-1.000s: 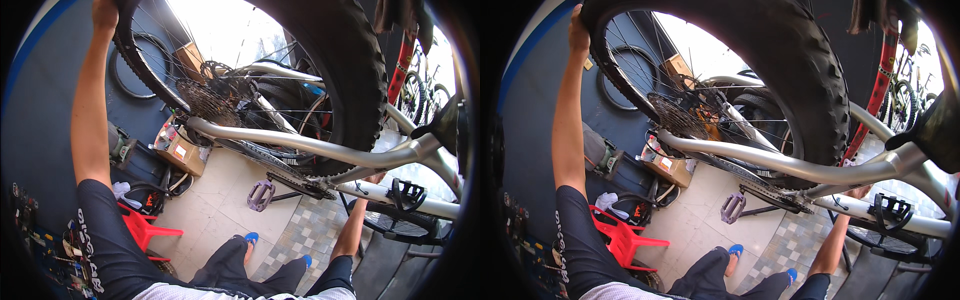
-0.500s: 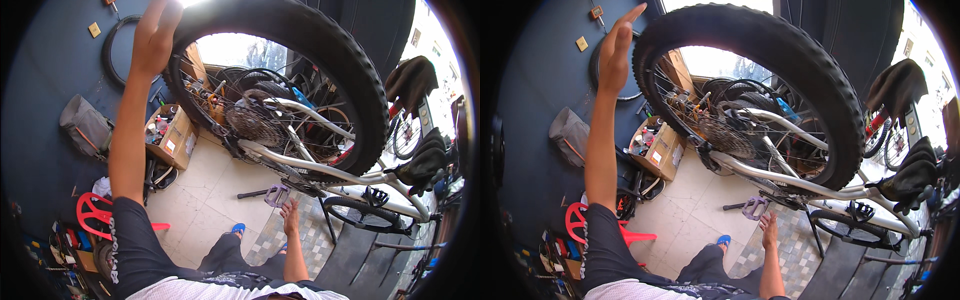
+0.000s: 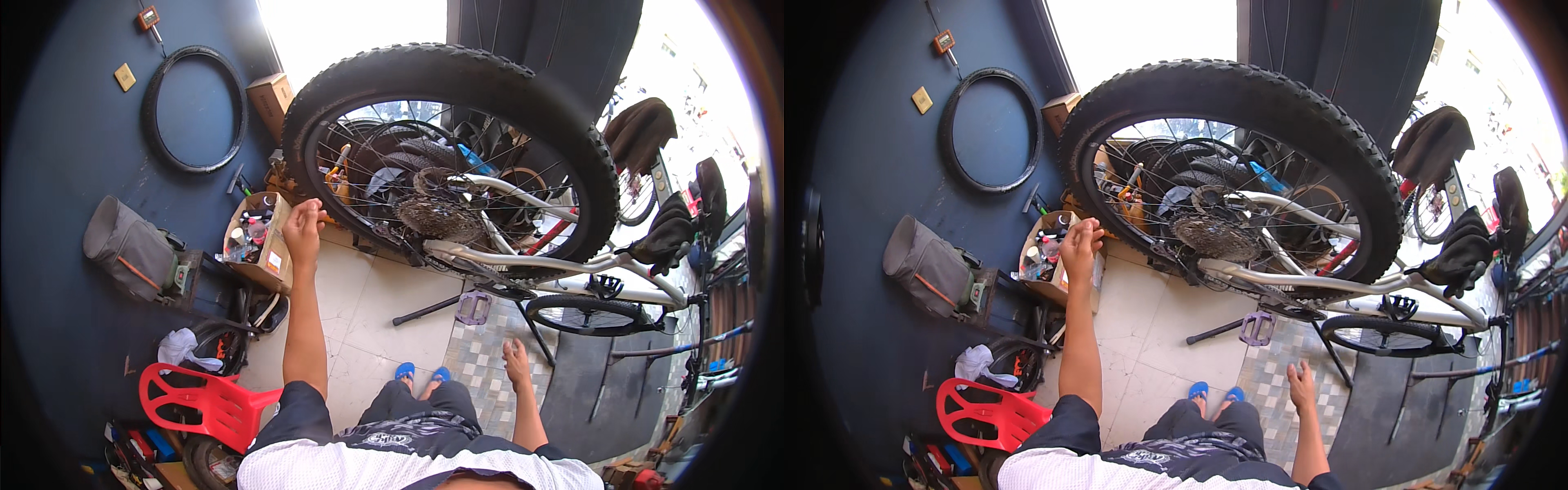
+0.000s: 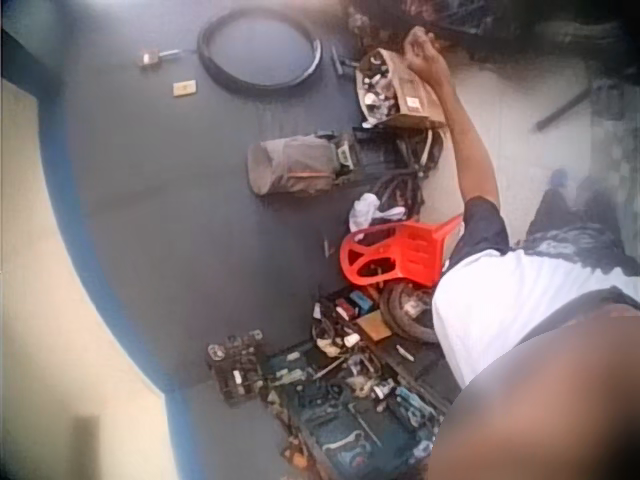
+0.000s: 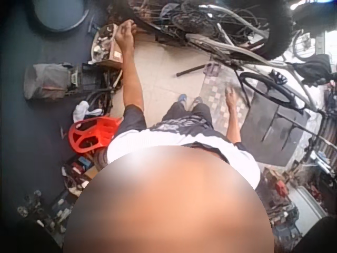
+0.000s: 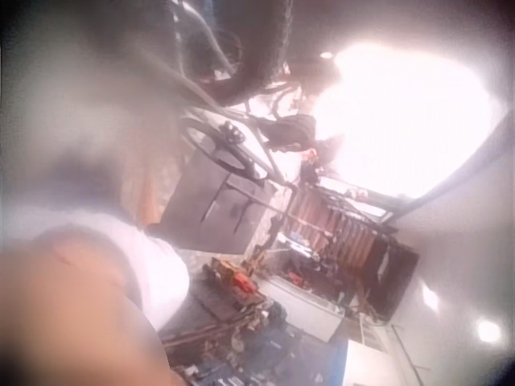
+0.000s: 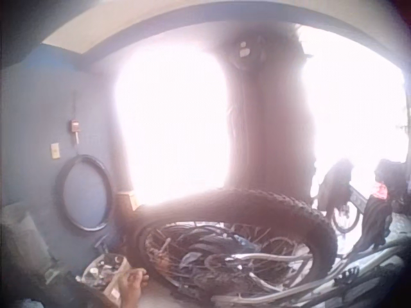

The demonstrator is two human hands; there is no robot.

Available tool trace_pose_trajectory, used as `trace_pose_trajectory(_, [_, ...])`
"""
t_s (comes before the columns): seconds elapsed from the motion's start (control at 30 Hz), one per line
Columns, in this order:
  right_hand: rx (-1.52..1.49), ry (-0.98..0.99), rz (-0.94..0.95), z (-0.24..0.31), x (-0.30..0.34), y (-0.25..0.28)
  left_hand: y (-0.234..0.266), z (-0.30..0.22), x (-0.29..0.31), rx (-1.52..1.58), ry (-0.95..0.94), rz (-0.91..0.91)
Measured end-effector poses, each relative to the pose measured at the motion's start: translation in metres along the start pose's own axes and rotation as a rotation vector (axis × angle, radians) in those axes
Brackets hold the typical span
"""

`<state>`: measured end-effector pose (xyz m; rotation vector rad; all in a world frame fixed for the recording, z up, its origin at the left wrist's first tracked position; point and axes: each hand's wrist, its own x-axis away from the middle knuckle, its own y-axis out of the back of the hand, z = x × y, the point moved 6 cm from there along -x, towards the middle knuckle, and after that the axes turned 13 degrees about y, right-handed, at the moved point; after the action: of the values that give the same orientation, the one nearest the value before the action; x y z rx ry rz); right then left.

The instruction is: The person inflates a bicycle tire using a floor pump. They attach the pump to the valve, pump air into the tire, and check the pressure with a gauge. The person also adjusts the bicycle's position and handles tools in the workshop.

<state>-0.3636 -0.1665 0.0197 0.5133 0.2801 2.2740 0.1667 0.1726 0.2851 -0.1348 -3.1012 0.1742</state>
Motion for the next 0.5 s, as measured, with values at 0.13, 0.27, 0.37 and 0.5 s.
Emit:
trace_pose_trajectory(0.13, [0.317, -0.015, 0.209, -0.012, 0.022, 0.007, -0.032, -0.059, -0.005, -0.009, -0.338, -0.008])
trace_pose_trajectory(0.27, [0.604, -0.024, 0.455, 0.004, 0.040, 0.000, -0.039, -0.160, -0.001, -0.284, -0.832, -0.243])
trace_pose_trajectory(0.37, [0.626, -0.009, 0.502, 0.011, 0.044, 0.000, -0.042, -0.219, -0.037, -0.648, -1.043, -0.121])
trace_pose_trajectory(0.5, [0.633, -0.080, 0.391, 0.030, 0.044, 0.001, -0.061, -0.224, -0.105, -0.678, -0.798, 0.368])
